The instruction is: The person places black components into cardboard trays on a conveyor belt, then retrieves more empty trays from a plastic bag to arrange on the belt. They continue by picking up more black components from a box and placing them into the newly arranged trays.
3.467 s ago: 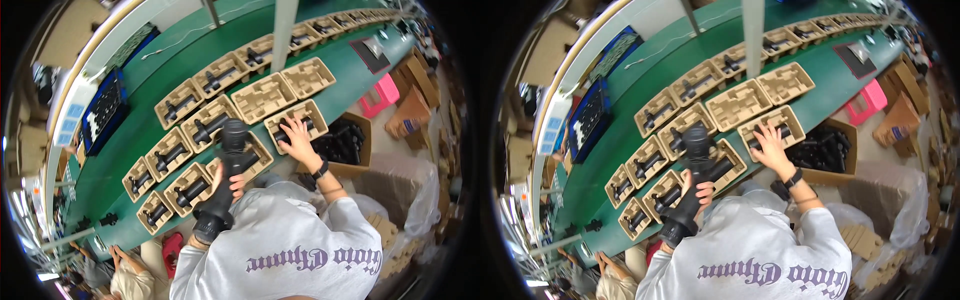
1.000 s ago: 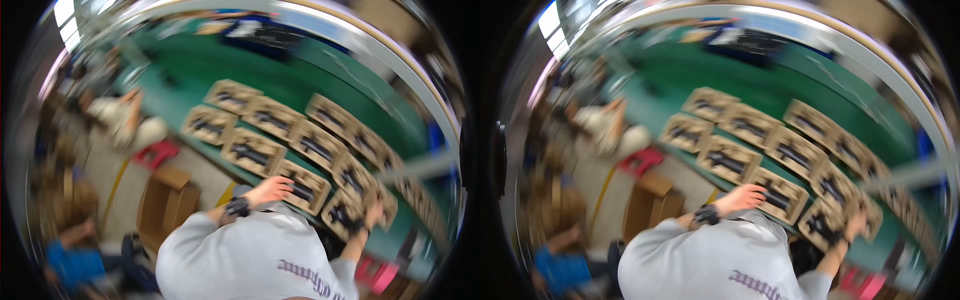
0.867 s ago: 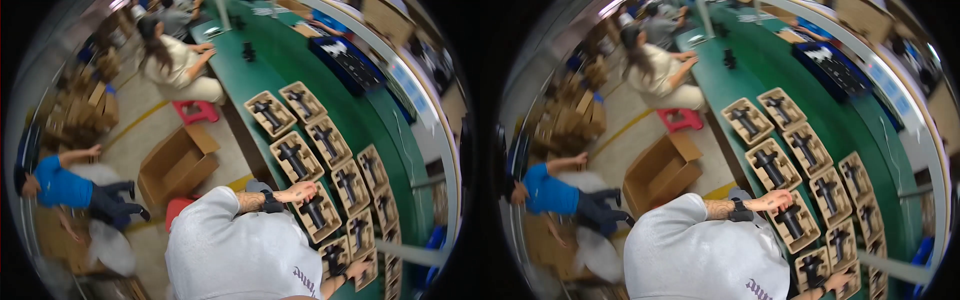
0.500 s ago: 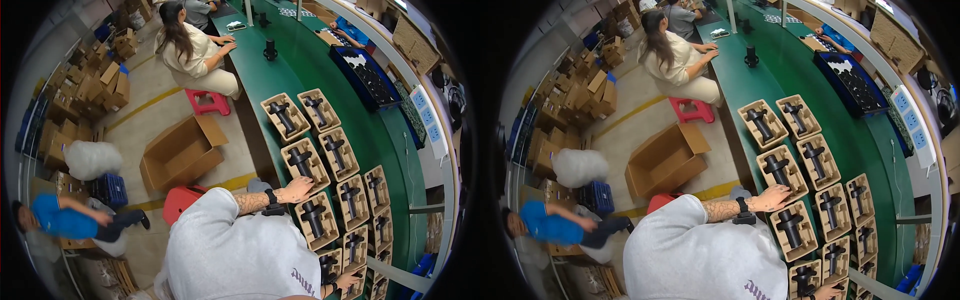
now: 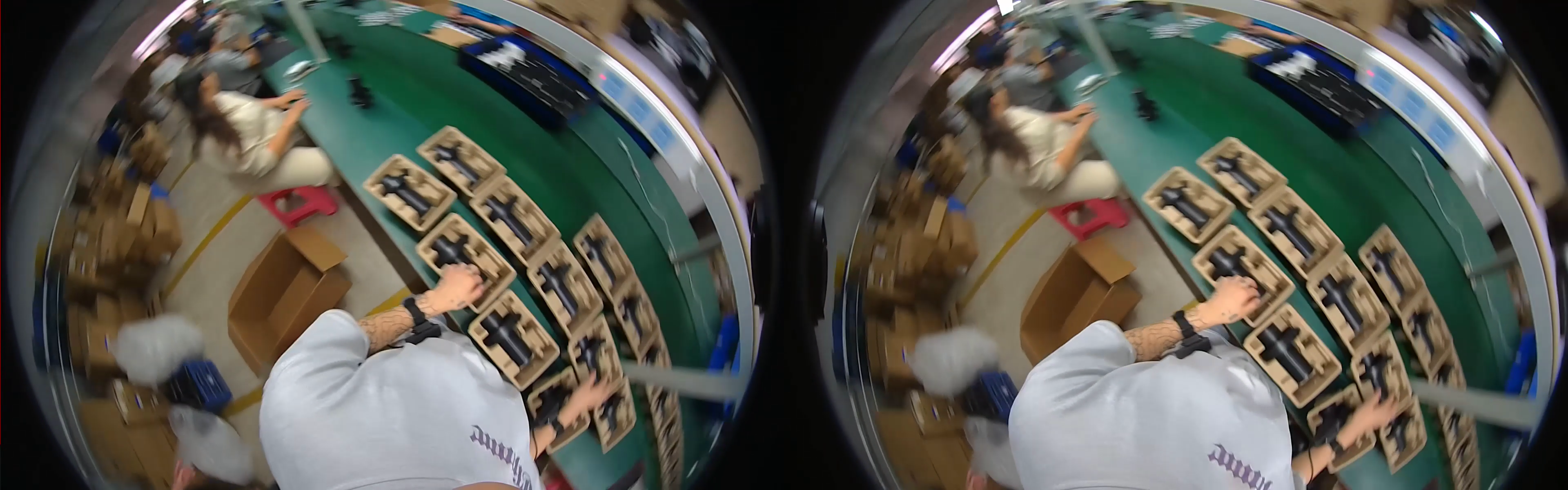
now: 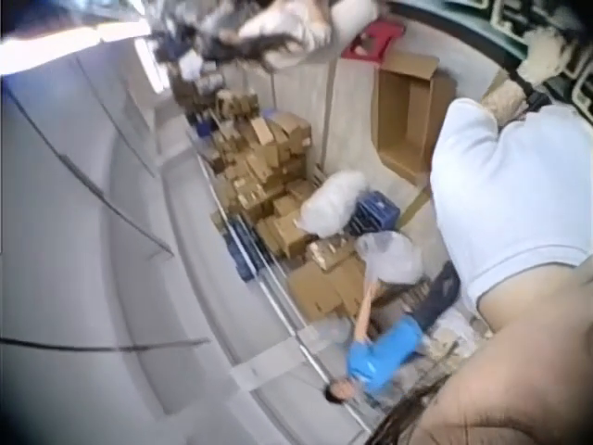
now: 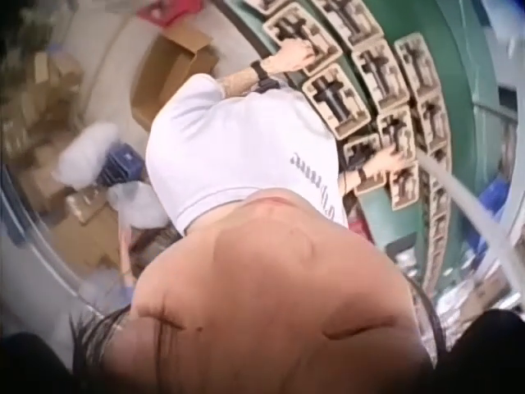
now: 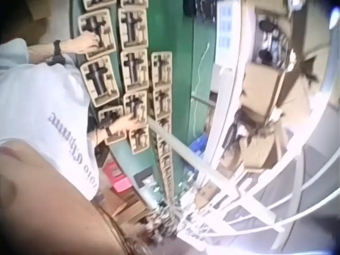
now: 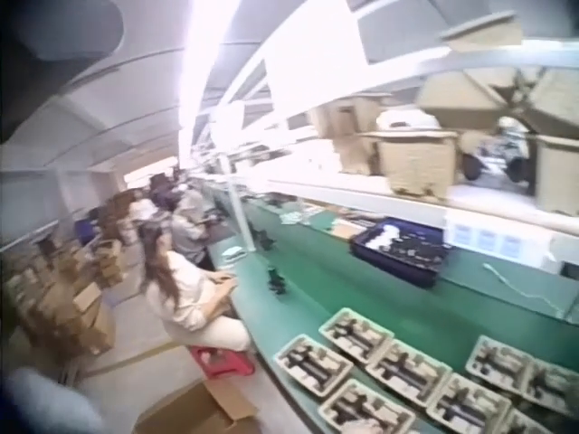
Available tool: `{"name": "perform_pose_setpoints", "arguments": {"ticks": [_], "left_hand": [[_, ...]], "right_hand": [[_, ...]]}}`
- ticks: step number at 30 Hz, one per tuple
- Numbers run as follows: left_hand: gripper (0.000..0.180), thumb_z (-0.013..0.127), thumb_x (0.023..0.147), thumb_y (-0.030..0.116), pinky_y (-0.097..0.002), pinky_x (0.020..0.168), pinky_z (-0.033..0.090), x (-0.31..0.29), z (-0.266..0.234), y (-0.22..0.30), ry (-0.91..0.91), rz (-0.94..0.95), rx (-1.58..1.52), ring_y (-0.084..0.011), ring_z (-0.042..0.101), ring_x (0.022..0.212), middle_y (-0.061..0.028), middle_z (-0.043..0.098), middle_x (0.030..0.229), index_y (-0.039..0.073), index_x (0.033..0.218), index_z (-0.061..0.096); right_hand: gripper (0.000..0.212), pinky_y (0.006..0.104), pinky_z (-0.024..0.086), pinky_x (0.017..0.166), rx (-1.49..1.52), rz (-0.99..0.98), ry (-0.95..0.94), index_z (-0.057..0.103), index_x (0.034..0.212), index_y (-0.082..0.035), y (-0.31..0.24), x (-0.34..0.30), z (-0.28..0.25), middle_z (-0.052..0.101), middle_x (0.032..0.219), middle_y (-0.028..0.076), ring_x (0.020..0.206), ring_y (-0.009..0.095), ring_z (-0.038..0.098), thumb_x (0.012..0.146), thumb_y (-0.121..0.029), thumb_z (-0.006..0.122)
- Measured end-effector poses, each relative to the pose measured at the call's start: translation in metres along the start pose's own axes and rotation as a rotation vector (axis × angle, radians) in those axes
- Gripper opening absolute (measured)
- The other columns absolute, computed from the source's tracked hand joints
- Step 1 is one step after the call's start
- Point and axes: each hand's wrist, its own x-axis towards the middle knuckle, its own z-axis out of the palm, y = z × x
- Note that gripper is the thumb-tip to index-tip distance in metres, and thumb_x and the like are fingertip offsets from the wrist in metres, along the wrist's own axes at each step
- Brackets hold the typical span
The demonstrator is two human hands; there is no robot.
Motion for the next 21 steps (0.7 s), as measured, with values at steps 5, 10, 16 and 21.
{"name": "perform_pose_setpoints", "arguments": {"ticks": [5, 10, 16, 21], "left_hand": [[0.019, 0.052, 0.080, 0.014, -0.0385, 0.074, 0.046, 0.027, -0.029, -0.002, 0.011, -0.010, -0.294, -0.0342, 0.057, 0.084, -0.0165, 0.061, 0.090, 0.001, 0.090, 0.062], [0.023, 0.054, 0.082, 0.018, -0.0401, 0.077, 0.044, 0.113, -0.061, -0.074, 0.231, -0.080, -0.098, -0.0361, 0.056, 0.088, -0.0197, 0.060, 0.092, -0.001, 0.091, 0.061], [0.031, 0.051, 0.085, 0.029, -0.0454, 0.067, 0.047, 0.196, -0.045, -0.151, -0.030, -0.020, -0.051, -0.0381, 0.059, 0.077, -0.0211, 0.062, 0.081, -0.001, 0.087, 0.060], [0.039, 0.041, 0.091, 0.032, -0.0440, 0.053, 0.049, 0.209, -0.015, -0.163, -0.163, 0.278, 0.170, -0.0375, 0.060, 0.057, -0.0214, 0.059, 0.061, -0.001, 0.077, 0.055]], "right_hand": [[0.038, 0.0457, 0.030, 0.101, 0.563, 0.097, -0.160, 0.052, 0.120, -0.002, -0.063, -0.009, -0.031, 0.031, 0.138, 0.020, 0.129, 0.036, 0.026, 0.089, -0.024, 0.050], [0.029, 0.0397, 0.040, 0.090, 0.747, 0.094, -0.228, 0.056, 0.111, -0.001, -0.105, -0.011, -0.050, 0.050, 0.122, 0.017, 0.112, 0.030, 0.048, 0.090, -0.019, 0.049], [0.023, 0.0297, 0.044, 0.081, 1.003, 0.005, -0.240, 0.060, 0.099, 0.003, -0.233, -0.002, -0.017, 0.062, 0.097, 0.016, 0.092, 0.028, 0.059, 0.086, -0.014, 0.053], [0.035, 0.0570, 0.029, 0.095, 0.488, -0.051, -0.252, 0.061, 0.098, 0.001, -0.321, 0.006, 0.033, 0.055, 0.114, 0.018, 0.120, 0.038, 0.037, 0.083, -0.030, 0.056]]}}
